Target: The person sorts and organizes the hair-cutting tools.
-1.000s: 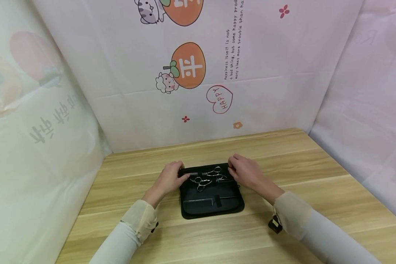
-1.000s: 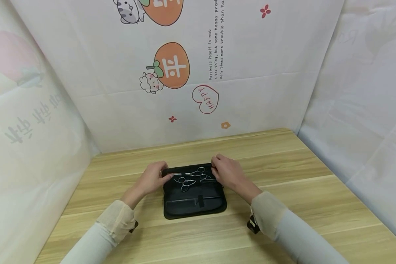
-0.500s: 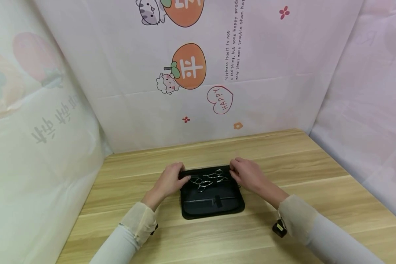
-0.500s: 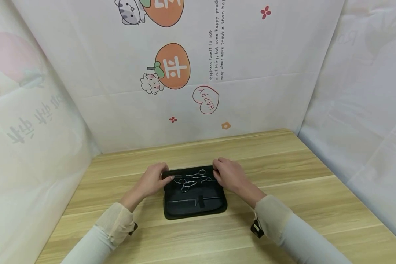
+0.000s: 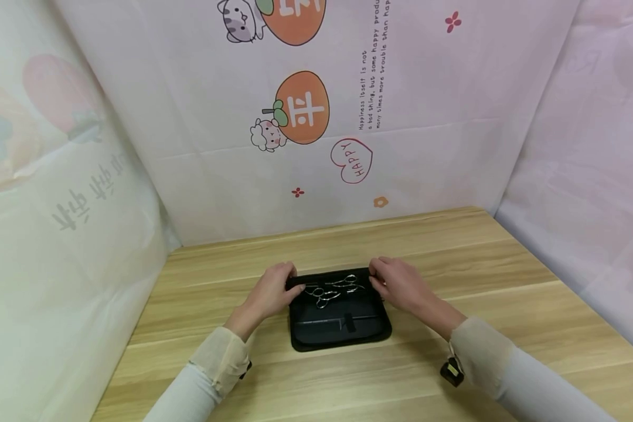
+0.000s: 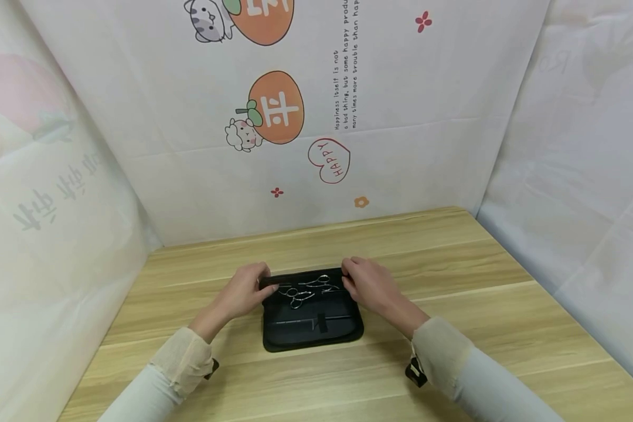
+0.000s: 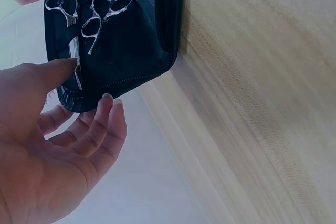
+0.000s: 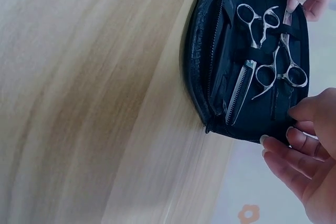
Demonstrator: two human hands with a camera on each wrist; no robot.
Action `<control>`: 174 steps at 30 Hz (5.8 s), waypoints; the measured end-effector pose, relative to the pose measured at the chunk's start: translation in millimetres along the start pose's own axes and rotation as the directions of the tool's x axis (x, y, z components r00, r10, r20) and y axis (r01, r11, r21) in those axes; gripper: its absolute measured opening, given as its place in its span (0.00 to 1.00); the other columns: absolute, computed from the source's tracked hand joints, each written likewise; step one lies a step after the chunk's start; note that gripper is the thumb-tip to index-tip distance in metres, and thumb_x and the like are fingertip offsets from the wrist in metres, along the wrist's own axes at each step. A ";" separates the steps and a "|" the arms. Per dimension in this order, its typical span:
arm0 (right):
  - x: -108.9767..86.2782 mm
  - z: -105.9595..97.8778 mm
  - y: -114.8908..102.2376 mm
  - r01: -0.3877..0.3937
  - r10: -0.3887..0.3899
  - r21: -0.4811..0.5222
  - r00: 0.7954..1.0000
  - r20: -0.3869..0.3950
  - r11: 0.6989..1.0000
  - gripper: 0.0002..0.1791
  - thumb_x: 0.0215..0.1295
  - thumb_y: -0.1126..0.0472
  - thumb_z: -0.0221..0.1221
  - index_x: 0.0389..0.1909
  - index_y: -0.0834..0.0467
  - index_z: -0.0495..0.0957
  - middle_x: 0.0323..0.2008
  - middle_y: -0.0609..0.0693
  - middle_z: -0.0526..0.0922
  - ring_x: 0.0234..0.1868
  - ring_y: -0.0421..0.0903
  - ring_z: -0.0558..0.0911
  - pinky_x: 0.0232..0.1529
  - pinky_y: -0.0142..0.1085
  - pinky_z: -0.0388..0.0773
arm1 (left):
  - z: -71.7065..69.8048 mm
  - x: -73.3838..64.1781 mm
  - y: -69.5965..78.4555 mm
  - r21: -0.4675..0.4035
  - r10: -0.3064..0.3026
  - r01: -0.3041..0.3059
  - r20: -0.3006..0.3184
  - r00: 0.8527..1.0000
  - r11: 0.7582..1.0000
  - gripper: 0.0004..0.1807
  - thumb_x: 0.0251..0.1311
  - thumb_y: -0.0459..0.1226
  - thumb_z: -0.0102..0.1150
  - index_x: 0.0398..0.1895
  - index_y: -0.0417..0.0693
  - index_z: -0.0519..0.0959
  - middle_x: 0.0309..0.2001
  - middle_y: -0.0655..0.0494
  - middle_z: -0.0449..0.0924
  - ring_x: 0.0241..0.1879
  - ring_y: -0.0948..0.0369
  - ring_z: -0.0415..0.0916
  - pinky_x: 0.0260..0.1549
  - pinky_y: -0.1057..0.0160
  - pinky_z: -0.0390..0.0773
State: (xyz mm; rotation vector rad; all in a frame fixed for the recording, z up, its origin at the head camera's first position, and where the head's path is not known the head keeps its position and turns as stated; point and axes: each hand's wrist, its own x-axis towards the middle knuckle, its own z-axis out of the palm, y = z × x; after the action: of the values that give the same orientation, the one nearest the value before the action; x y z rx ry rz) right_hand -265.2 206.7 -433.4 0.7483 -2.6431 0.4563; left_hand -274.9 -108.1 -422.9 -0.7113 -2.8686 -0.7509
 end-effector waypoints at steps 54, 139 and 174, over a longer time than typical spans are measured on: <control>-17.1 -8.9 5.7 -0.043 0.039 0.081 0.998 0.046 0.996 0.09 0.64 0.61 0.69 0.40 0.55 0.79 0.24 0.39 0.73 0.24 0.36 0.69 0.26 0.33 0.69 | 1.8 -23.4 4.0 -0.023 0.121 -0.121 -0.009 0.993 0.992 0.11 0.64 0.38 0.69 0.38 0.48 0.74 0.31 0.56 0.71 0.30 0.62 0.66 0.30 0.63 0.69; -57.2 25.4 7.8 -0.066 0.026 0.198 0.980 0.200 0.978 0.26 0.57 0.81 0.56 0.56 0.59 0.71 0.44 0.57 0.85 0.45 0.48 0.85 0.41 0.41 0.82 | 21.1 -62.2 12.6 0.009 0.089 -0.093 0.212 0.973 0.996 0.22 0.55 0.55 0.75 0.38 0.57 0.72 0.50 0.59 0.69 0.30 0.63 0.67 0.27 0.64 0.67; -57.1 18.1 21.8 -0.077 -0.007 0.391 0.978 0.208 0.917 0.14 0.71 0.77 0.53 0.53 0.63 0.67 0.32 0.48 0.80 0.33 0.38 0.77 0.35 0.36 0.77 | 33.7 -57.4 12.4 0.107 0.004 -0.033 0.257 0.966 0.994 0.25 0.55 0.62 0.70 0.31 0.58 0.70 0.59 0.56 0.72 0.44 0.59 0.71 0.35 0.56 0.68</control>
State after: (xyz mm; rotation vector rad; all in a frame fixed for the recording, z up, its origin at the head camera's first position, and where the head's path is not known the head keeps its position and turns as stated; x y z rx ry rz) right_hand -236.2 242.1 -477.8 0.9099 -2.7919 0.9990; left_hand -217.3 -106.1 -458.4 -0.8788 -3.0979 -0.5272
